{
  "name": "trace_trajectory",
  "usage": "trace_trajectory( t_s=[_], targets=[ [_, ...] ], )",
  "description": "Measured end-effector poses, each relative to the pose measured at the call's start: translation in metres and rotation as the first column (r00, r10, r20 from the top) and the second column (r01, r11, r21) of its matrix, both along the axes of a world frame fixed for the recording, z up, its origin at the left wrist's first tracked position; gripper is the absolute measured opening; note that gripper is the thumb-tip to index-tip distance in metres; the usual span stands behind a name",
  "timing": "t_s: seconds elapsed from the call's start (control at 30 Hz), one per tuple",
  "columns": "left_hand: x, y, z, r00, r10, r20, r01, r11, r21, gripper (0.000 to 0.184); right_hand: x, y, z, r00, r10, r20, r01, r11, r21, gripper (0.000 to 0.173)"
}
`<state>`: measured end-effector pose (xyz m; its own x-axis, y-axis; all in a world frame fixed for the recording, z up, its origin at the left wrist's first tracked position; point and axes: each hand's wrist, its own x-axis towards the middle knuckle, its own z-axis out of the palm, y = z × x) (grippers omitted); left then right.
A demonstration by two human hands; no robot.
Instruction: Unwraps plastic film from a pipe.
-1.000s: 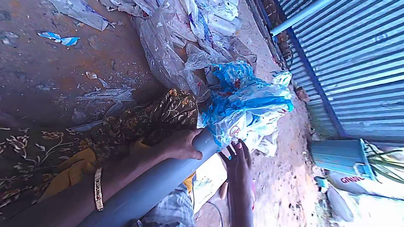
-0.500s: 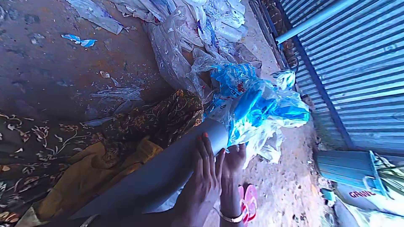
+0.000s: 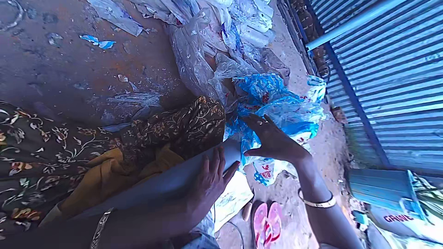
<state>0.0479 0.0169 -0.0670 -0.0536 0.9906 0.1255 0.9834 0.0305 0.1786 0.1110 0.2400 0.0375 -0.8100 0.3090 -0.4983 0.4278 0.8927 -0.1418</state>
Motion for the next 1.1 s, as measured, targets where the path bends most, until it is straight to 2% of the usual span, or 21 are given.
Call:
trace_trajectory(
  t_s=[0.03, 0.07, 0.1, 0.13, 0.2, 0.27, 0.3, 0.33, 0.4, 0.43, 0.47, 0.53, 0.6, 0.67, 0.73, 0.8, 0.9, 0.93, 1.0, 1.1],
  targets=[
    [-0.006, -0.001, 0.006, 0.998, -0.005, 0.070, 0.008, 0.999, -0.043, 0.076, -0.010, 0.008, -0.005, 0.989, 0.012, 0.150, -0.013, 1.000, 0.005, 0.087],
    [-0.013, -0.003, 0.012, 0.986, 0.000, 0.170, 0.017, 0.995, -0.095, 0.081, -0.016, 0.012, -0.008, 0.978, 0.046, 0.205, -0.052, 0.998, 0.025, 0.074],
    [-0.019, -0.004, 0.017, 0.960, 0.017, 0.279, 0.023, 0.990, -0.140, 0.088, -0.017, 0.010, -0.007, 0.977, 0.114, 0.182, -0.130, 0.988, 0.079, 0.063],
    [-0.029, -0.003, 0.024, 0.918, 0.037, 0.395, 0.059, 0.972, -0.228, 0.100, -0.013, 0.007, -0.007, 0.965, 0.240, 0.102, -0.254, 0.955, 0.154, 0.050],
    [-0.050, 0.005, 0.036, 0.850, 0.070, 0.522, 0.137, 0.928, -0.346, 0.114, 0.000, -0.001, -0.011, 0.853, 0.513, -0.100, -0.453, 0.821, 0.348, 0.033],
    [-0.078, 0.017, 0.047, 0.754, 0.101, 0.649, 0.212, 0.898, -0.386, 0.115, 0.008, -0.006, -0.004, 0.736, 0.637, -0.229, -0.469, 0.724, 0.505, 0.035],
    [-0.094, 0.025, 0.050, 0.656, 0.117, 0.745, 0.258, 0.893, -0.368, 0.110, 0.011, -0.009, 0.005, 0.698, 0.661, -0.277, -0.434, 0.697, 0.571, 0.037],
    [-0.109, 0.032, 0.049, 0.519, 0.140, 0.844, 0.313, 0.887, -0.339, 0.096, 0.015, -0.015, 0.015, 0.665, 0.668, -0.335, -0.381, 0.689, 0.617, 0.038],
    [-0.129, 0.047, 0.042, 0.137, 0.247, 0.959, 0.463, 0.841, -0.282, 0.053, 0.024, -0.029, 0.035, 0.616, 0.656, -0.437, -0.290, 0.704, 0.648, 0.038],
    [-0.132, 0.052, 0.039, -0.007, 0.276, 0.961, 0.520, 0.822, -0.232, 0.036, 0.028, -0.035, 0.042, 0.591, 0.657, -0.468, -0.270, 0.708, 0.652, 0.038],
    [-0.130, 0.056, 0.035, -0.113, 0.270, 0.956, 0.537, 0.826, -0.170, 0.027, 0.032, -0.040, 0.046, 0.586, 0.650, -0.484, -0.260, 0.717, 0.647, 0.037],
    [-0.124, 0.059, 0.031, -0.214, 0.228, 0.950, 0.529, 0.844, -0.083, 0.028, 0.038, -0.046, 0.047, 0.607, 0.635, -0.478, -0.247, 0.722, 0.646, 0.038],
    [-0.123, 0.058, 0.027, -0.181, 0.200, 0.963, 0.494, 0.865, -0.087, 0.047, 0.046, -0.044, 0.039, 0.660, 0.607, -0.443, -0.223, 0.722, 0.655, 0.044],
    [-0.126, 0.054, 0.032, -0.056, 0.184, 0.981, 0.430, 0.891, -0.143, 0.069, 0.060, -0.038, 0.028, 0.737, 0.525, -0.425, -0.172, 0.755, 0.633, 0.047],
    [-0.126, 0.047, 0.039, 0.071, 0.189, 0.979, 0.367, 0.908, -0.202, 0.081, 0.076, -0.036, 0.017, 0.811, 0.377, -0.447, -0.106, 0.846, 0.523, 0.042],
    [-0.124, 0.044, 0.041, 0.145, 0.218, 0.965, 0.342, 0.904, -0.255, 0.087, 0.081, -0.042, 0.008, 0.840, 0.182, -0.511, 0.013, 0.935, 0.354, 0.053],
    [-0.123, 0.046, 0.038, 0.206, 0.218, 0.954, 0.334, 0.901, -0.278, 0.085, 0.072, -0.046, 0.002, 0.791, -0.043, -0.610, 0.184, 0.968, 0.170, 0.069],
    [-0.122, 0.046, 0.037, 0.221, 0.213, 0.952, 0.325, 0.904, -0.278, 0.086, 0.066, -0.048, 0.000, 0.765, -0.067, -0.640, 0.219, 0.962, 0.161, 0.069],
    [-0.117, 0.045, 0.036, 0.259, 0.218, 0.941, 0.290, 0.912, -0.291, 0.090, 0.054, -0.055, -0.009, 0.738, -0.023, -0.675, 0.261, 0.932, 0.253, 0.069],
    [-0.111, 0.046, 0.036, 0.462, 0.201, 0.864, 0.189, 0.929, -0.317, 0.106, 0.044, -0.060, -0.020, 0.741, 0.071, -0.668, 0.267, 0.881, 0.390, 0.061]
  ],
)
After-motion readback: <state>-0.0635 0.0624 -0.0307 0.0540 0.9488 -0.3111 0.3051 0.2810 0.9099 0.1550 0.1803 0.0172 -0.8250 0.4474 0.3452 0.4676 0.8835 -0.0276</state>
